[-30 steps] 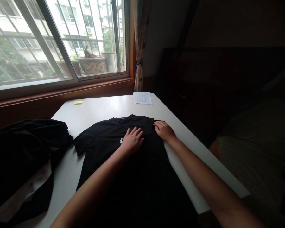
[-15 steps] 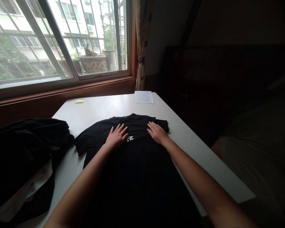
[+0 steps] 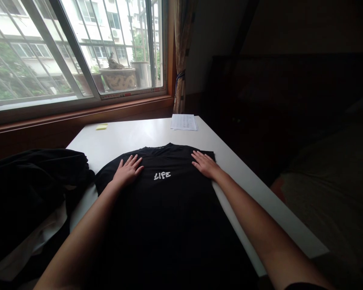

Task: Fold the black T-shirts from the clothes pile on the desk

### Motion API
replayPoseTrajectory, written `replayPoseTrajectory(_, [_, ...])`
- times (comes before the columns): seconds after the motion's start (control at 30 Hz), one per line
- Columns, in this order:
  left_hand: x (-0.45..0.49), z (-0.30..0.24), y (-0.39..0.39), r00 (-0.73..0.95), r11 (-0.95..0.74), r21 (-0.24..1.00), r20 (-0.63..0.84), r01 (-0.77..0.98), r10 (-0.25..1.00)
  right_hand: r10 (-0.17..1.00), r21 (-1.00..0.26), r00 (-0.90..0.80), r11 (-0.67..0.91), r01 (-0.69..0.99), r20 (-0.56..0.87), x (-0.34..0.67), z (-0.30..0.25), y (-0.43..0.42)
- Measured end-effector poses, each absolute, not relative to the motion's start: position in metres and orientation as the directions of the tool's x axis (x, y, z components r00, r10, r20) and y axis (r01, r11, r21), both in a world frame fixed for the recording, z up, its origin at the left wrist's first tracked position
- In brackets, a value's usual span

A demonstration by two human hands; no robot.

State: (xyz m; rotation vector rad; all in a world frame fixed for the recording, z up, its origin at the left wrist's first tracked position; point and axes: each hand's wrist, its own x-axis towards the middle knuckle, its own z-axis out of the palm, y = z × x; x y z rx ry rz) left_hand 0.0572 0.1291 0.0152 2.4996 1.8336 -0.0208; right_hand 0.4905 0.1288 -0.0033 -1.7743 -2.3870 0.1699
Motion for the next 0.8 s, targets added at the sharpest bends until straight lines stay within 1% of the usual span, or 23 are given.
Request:
replayPoseTrajectory(0.23, [0.013,0.012,0.138,0.149,-0.146,0.039,-0.067,0.988,0.987,0.988,-0.166,-0.154,0.155,0.974,0.021,0.509,-0.004,0.142])
replayPoseTrajectory(0.37, [0.001,0.009,0.141,0.111,-0.109,0.037,-0.058,0.993,0.992,0.996,-0.171,-0.090,0.090,0.981,0.008,0.519,-0.006,0.147])
replayPoseTrajectory(0.5, [0.001,0.009,0.140,0.103,-0.101,0.034,-0.056,0.994,0.993,0.996,-0.187,-0.085,0.090,0.978,0.035,0.524,-0.010,0.146])
replayPoseTrajectory(0.63, [0.002,0.009,0.140,0.100,-0.099,0.023,-0.059,0.995,0.993,0.986,-0.229,-0.099,0.128,0.965,0.134,0.527,-0.016,0.146])
replayPoseTrajectory(0.7, [0.002,0.009,0.141,0.107,-0.106,0.018,-0.047,0.994,0.993,0.965,-0.274,-0.111,0.176,0.945,0.237,0.530,-0.018,0.144])
replayPoseTrajectory(0.8, [0.001,0.007,0.141,0.123,-0.122,0.035,-0.025,0.992,0.992,0.901,-0.348,-0.087,0.251,0.903,0.425,0.535,-0.021,0.136])
